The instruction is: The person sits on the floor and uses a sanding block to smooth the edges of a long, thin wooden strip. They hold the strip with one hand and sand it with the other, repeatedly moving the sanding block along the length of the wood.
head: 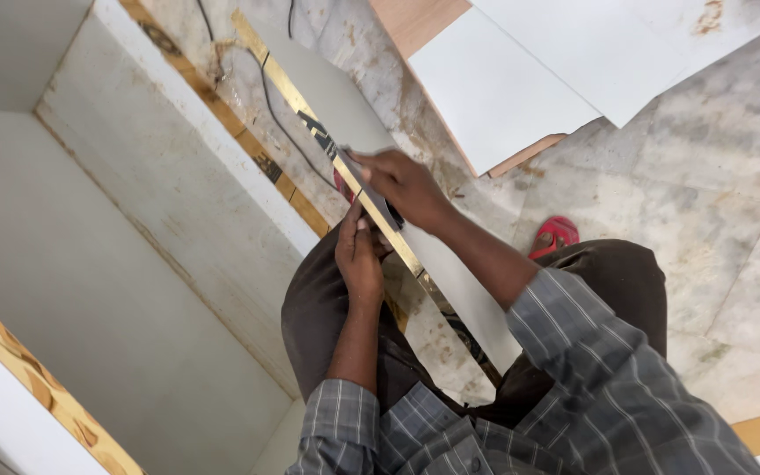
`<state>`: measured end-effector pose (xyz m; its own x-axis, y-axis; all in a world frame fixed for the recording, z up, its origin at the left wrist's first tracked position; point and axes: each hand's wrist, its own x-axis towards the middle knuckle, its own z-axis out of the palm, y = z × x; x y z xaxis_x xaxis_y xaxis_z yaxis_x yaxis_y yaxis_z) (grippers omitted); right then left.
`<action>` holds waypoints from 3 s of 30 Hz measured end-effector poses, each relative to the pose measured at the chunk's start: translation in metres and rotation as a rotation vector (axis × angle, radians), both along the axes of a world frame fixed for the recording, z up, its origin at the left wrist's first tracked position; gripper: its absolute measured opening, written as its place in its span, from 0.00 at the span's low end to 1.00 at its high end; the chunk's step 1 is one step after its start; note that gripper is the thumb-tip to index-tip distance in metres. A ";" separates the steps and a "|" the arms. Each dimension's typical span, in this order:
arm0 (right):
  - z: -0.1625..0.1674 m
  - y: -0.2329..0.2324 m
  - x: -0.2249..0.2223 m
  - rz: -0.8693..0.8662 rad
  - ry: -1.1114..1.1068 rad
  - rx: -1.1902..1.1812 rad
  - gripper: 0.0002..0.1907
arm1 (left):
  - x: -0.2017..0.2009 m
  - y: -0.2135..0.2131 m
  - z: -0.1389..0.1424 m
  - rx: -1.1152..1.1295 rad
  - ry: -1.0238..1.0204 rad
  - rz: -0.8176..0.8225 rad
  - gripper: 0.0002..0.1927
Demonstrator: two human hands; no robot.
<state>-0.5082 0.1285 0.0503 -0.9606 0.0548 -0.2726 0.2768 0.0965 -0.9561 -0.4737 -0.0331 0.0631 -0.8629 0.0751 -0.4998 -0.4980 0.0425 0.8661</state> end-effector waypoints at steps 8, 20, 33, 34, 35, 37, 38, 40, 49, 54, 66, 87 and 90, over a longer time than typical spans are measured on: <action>0.047 0.006 0.194 0.011 -0.099 -0.014 0.24 | -0.004 0.000 -0.009 0.023 0.034 0.026 0.21; -0.008 0.003 -0.015 -0.017 0.089 0.021 0.25 | -0.005 -0.004 -0.008 0.013 0.012 0.008 0.21; 0.029 0.003 0.079 0.088 -0.110 0.183 0.25 | 0.000 -0.001 -0.015 -0.088 0.057 -0.012 0.21; 0.023 0.002 0.053 0.083 -0.070 0.210 0.26 | -0.001 -0.001 -0.017 -0.040 0.067 -0.011 0.21; 0.017 0.004 0.029 0.051 0.003 0.170 0.26 | -0.001 -0.002 -0.019 0.003 0.074 -0.004 0.21; 0.012 0.003 0.013 0.034 0.018 0.118 0.26 | -0.001 -0.005 -0.019 0.063 0.057 0.017 0.21; 0.012 0.005 0.014 0.046 -0.039 0.114 0.26 | -0.003 -0.005 -0.018 0.089 0.036 0.029 0.21; 0.020 0.008 0.043 0.046 -0.042 0.094 0.25 | -0.004 -0.003 -0.017 0.107 -0.003 0.042 0.21; 0.042 0.007 0.133 0.056 -0.119 0.065 0.26 | -0.002 0.000 -0.015 0.011 0.011 0.035 0.21; -0.004 0.002 -0.010 0.063 -0.003 0.135 0.25 | -0.001 -0.005 -0.021 0.085 0.055 0.027 0.21; 0.052 0.008 0.218 0.014 -0.248 -0.021 0.24 | -0.003 0.001 -0.014 0.068 -0.019 0.103 0.21; 0.032 0.023 -0.034 0.116 0.127 0.192 0.25 | -0.143 0.033 0.004 0.187 0.048 0.284 0.32; 0.029 0.022 -0.008 0.050 -0.218 0.004 0.25 | -0.173 0.032 0.007 0.165 -0.027 0.260 0.43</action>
<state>-0.5160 0.1509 0.0795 -0.8806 0.0100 -0.4737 0.4714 0.1190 -0.8738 -0.6472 -0.0010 0.0697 -0.8503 -0.0643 -0.5224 -0.4969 -0.2290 0.8370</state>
